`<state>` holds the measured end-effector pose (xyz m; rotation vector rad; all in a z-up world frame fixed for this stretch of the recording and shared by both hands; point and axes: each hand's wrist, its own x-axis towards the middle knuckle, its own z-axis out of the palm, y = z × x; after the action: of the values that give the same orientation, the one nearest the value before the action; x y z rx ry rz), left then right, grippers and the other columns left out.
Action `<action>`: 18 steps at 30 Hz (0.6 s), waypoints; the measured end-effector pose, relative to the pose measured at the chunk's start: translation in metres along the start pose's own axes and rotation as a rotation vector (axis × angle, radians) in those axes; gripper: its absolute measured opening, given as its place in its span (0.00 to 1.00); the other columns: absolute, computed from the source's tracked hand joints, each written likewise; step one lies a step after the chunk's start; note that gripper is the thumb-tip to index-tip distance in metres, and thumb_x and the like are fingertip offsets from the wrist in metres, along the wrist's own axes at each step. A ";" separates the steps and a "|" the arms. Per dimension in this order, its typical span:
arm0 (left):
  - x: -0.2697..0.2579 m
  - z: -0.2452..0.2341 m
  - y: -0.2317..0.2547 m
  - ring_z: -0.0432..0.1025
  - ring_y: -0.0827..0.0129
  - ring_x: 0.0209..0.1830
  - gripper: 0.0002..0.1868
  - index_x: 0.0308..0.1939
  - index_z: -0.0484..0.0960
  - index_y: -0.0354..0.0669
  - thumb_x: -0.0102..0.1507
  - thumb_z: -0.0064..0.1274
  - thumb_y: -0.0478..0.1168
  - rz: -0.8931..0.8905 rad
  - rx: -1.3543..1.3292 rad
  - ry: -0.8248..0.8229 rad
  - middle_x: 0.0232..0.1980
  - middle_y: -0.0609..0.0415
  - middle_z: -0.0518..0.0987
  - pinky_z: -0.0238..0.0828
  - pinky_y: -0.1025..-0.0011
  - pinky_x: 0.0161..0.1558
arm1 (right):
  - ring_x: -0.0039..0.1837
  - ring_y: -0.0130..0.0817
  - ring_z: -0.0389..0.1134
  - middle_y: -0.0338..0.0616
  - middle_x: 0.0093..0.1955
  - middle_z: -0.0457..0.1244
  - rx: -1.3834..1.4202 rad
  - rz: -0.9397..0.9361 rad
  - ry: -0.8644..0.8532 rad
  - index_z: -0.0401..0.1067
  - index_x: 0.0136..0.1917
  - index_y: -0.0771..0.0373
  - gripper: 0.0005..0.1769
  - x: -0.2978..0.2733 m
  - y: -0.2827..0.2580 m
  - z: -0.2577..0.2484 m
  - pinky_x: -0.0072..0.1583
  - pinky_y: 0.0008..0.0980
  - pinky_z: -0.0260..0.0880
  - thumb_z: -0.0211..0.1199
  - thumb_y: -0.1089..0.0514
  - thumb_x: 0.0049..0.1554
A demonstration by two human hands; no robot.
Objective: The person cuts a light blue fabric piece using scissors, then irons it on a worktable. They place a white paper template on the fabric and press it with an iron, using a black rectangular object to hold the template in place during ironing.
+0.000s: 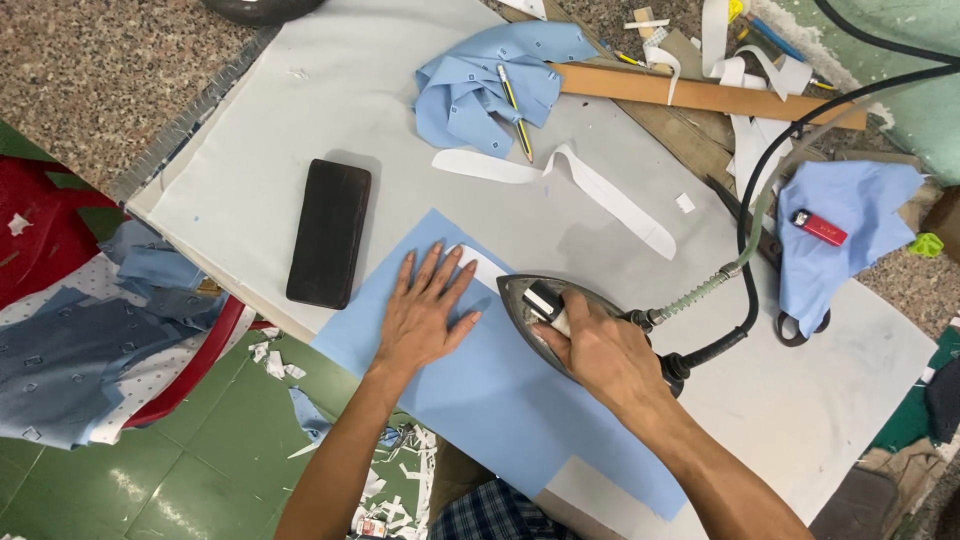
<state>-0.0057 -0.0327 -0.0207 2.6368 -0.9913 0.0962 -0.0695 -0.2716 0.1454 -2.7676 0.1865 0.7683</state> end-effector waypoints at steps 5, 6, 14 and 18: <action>0.000 -0.002 0.000 0.49 0.59 0.82 0.36 0.76 0.65 0.61 0.67 0.39 0.67 -0.001 -0.002 0.017 0.80 0.57 0.61 0.35 0.48 0.79 | 0.49 0.57 0.76 0.58 0.49 0.70 0.015 -0.020 0.034 0.64 0.65 0.60 0.29 0.013 -0.011 0.000 0.49 0.53 0.77 0.49 0.36 0.64; 0.000 -0.002 0.000 0.49 0.59 0.82 0.36 0.76 0.65 0.61 0.68 0.38 0.68 -0.001 -0.007 0.016 0.80 0.57 0.60 0.35 0.48 0.80 | 0.50 0.57 0.76 0.58 0.49 0.70 0.008 -0.020 0.026 0.64 0.66 0.61 0.29 0.014 -0.013 -0.001 0.50 0.52 0.77 0.48 0.37 0.65; -0.001 0.000 -0.004 0.49 0.61 0.82 0.38 0.76 0.64 0.52 0.69 0.36 0.68 -0.018 -0.018 -0.011 0.80 0.54 0.60 0.34 0.51 0.80 | 0.51 0.59 0.75 0.60 0.49 0.70 0.018 -0.021 -0.031 0.63 0.66 0.62 0.30 0.021 -0.019 -0.006 0.51 0.52 0.76 0.46 0.36 0.66; -0.003 -0.005 -0.013 0.49 0.59 0.82 0.36 0.76 0.65 0.49 0.70 0.36 0.65 -0.066 0.004 0.052 0.81 0.50 0.59 0.33 0.50 0.80 | 0.52 0.60 0.75 0.61 0.50 0.70 0.035 -0.021 -0.055 0.63 0.66 0.63 0.30 0.020 -0.022 -0.011 0.52 0.53 0.76 0.46 0.37 0.65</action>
<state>0.0011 -0.0197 -0.0199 2.6534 -0.8871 0.1508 -0.0429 -0.2552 0.1487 -2.7080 0.1576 0.8268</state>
